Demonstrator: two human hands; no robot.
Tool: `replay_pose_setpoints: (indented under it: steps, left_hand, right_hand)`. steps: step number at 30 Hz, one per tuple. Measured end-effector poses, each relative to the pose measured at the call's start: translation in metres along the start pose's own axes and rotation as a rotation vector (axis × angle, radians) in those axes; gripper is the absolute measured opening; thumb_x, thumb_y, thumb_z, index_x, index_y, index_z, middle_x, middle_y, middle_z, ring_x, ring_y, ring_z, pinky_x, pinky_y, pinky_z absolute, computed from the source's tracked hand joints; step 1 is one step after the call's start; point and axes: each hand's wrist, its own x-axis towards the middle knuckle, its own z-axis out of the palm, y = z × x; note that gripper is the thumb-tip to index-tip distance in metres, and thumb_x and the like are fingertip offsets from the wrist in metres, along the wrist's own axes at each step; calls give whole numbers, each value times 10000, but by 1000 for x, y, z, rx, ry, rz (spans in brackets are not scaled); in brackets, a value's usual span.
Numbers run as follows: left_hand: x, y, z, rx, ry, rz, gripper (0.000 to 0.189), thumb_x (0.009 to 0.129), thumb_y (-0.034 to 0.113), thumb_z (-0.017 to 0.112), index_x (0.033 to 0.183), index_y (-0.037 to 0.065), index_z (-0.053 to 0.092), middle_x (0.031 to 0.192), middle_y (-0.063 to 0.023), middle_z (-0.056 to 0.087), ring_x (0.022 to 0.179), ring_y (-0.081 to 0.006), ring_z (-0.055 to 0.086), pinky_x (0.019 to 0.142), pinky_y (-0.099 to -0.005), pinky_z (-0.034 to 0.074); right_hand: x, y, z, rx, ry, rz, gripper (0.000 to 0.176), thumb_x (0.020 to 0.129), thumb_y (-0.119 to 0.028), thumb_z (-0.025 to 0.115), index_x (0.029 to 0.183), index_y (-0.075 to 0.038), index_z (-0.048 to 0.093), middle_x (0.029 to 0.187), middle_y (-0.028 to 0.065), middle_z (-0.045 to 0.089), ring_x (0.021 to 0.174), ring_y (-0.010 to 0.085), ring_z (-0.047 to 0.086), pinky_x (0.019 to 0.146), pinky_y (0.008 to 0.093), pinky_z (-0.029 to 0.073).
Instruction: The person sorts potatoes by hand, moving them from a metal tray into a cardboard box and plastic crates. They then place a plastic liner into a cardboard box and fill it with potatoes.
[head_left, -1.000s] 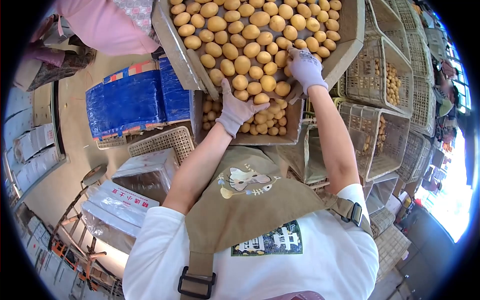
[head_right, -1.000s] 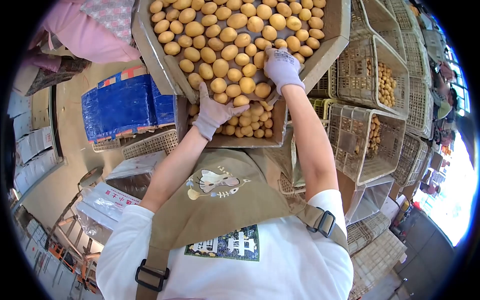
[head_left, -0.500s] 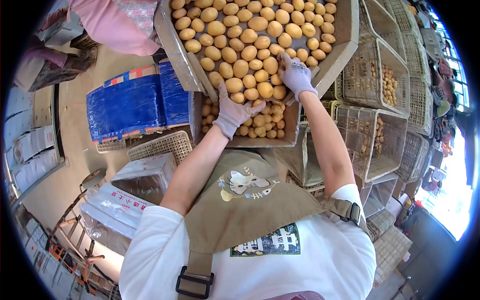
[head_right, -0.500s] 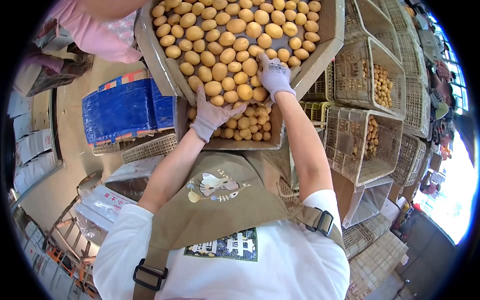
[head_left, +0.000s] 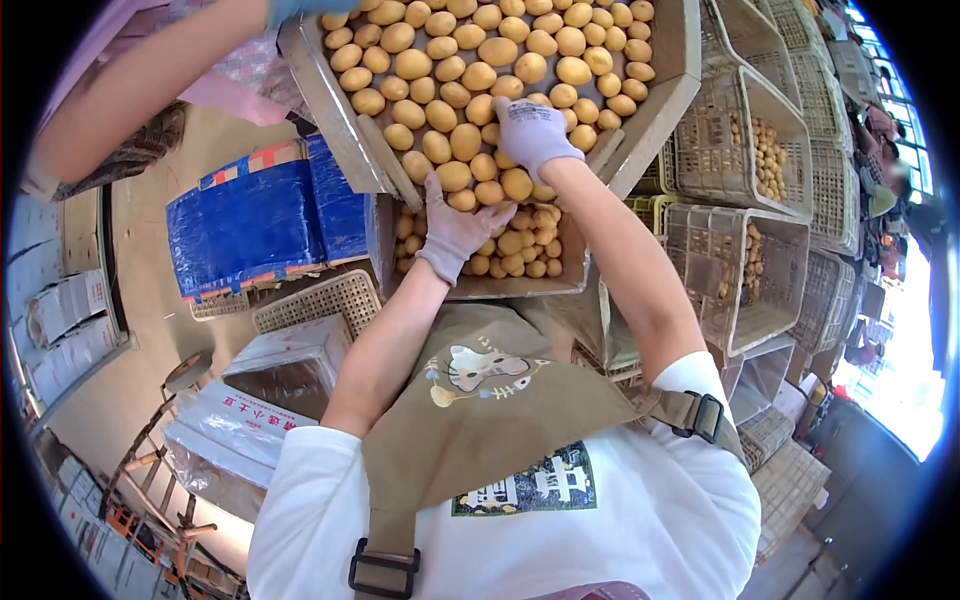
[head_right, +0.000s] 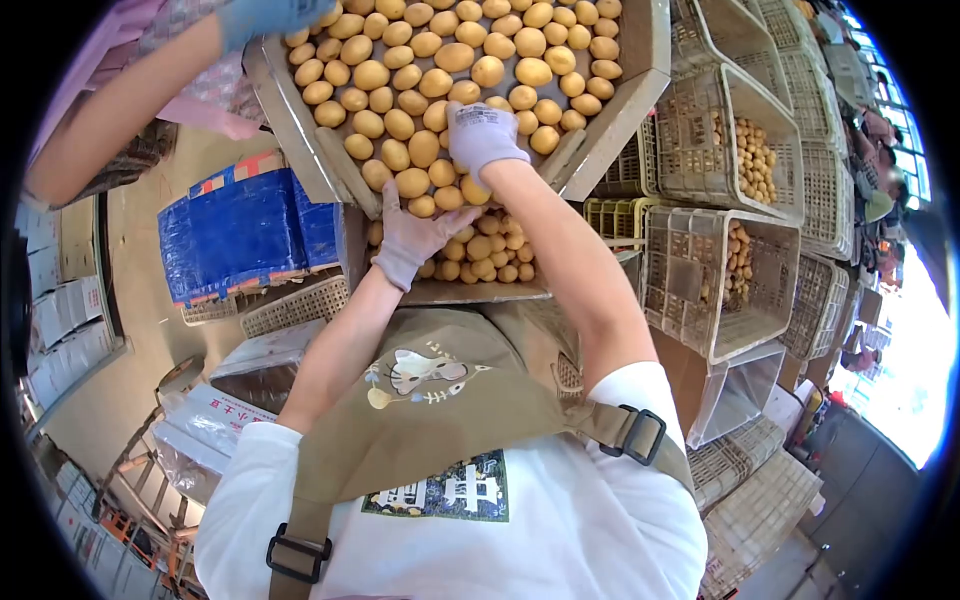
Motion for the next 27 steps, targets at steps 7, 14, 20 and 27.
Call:
replay_pose_setpoints:
  steps: [7, 14, 20, 27]
  left_hand:
    - [-3, 4, 0, 40, 28, 16, 968, 830, 770, 561, 1520, 134, 321, 1557, -137, 334, 1436, -391, 318, 1138, -673, 292]
    - [-13, 5, 9, 79, 37, 13, 930, 862, 745, 540, 1525, 136, 305, 1561, -150, 322, 1437, -394, 306, 1134, -677, 302]
    - [-12, 7, 2, 100, -35, 37, 820, 917, 709, 470, 1525, 176, 330, 1589, -105, 321, 1457, -383, 282, 1135, -686, 289]
    - [-8, 9, 1, 74, -17, -6, 867, 887, 741, 500, 1531, 184, 333, 1572, -98, 343, 1450, -383, 308, 1126, -687, 312]
  right_hand:
    - [11, 3, 5, 174, 27, 114, 373, 950, -293, 541, 1298, -162, 555, 1218, 149, 681, 1155, 320, 650, 911, 493, 523]
    - [-27, 21, 25, 411, 414, 6, 364, 894, -318, 592, 1239, -204, 614, 1089, 114, 707, 955, 335, 689, 818, 446, 531]
    - [-108, 216, -17, -109, 992, -73, 440, 846, -153, 718, 1274, -121, 619, 1151, 85, 702, 888, 244, 709, 764, 359, 581]
    - [-122, 104, -21, 151, 827, -99, 512, 814, -146, 727, 1300, -44, 601, 1307, 193, 609, 1185, 358, 598, 1022, 424, 475]
